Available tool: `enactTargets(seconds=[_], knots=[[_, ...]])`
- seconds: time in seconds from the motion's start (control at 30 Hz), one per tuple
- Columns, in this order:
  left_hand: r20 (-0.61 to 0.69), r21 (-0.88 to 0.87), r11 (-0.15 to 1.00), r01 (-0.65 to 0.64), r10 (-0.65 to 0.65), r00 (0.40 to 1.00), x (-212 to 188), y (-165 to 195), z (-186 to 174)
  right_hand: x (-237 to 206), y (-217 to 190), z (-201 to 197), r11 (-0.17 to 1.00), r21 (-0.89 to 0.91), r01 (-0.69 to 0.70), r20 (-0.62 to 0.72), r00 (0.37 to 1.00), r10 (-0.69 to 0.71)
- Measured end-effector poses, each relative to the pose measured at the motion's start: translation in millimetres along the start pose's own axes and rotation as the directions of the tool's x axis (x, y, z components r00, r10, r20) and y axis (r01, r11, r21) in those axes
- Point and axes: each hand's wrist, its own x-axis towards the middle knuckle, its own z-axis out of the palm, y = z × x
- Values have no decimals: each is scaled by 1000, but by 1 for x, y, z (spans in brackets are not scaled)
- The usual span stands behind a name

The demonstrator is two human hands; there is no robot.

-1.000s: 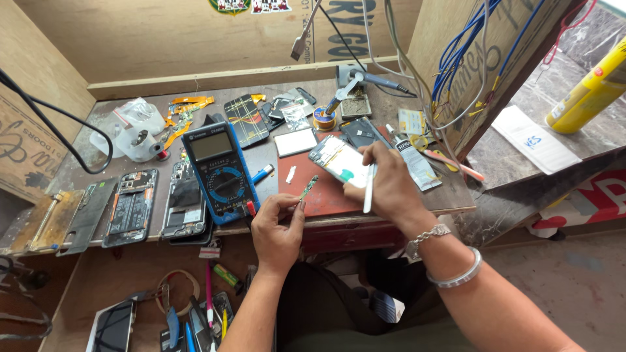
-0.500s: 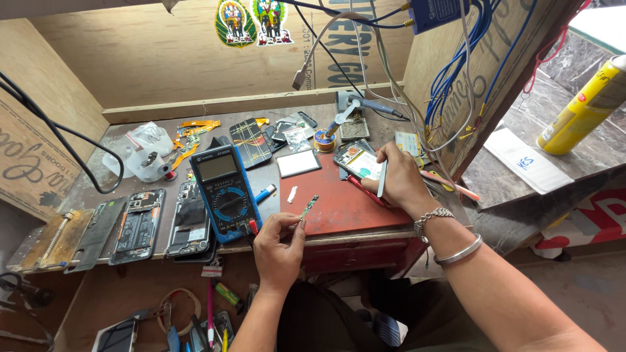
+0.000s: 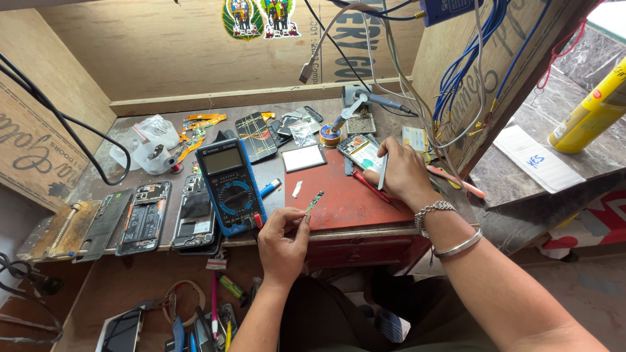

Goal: The person works at a cluttered phone repair bench with several disassembled smartphones. They use tweezers to handle a small circuit board, then pick up a soldering iron and solder the board's contacts, steadying the board with the other hand, with a multimeter connected nearby.

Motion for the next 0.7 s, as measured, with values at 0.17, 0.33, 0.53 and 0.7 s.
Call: enactTargets(seconds=[0.17, 0.33, 0.53, 0.7], knots=[[-3, 0, 1000, -7, 7, 1000, 1, 1, 0, -6, -1, -5, 996, 94, 9, -67, 998, -3], [0, 6, 1000, -3, 3, 1000, -1, 1, -1, -20, -2, -8, 945, 254, 206, -249, 958, -141], [-11, 13, 1000, -1, 1, 1000, -2, 0, -1, -47, -7, -19, 817, 541, 201, -237, 968, -81], [-7, 26, 1000, -12, 12, 1000, -2, -2, -3, -73, -1, -37, 744, 668, -21, -102, 988, 120]])
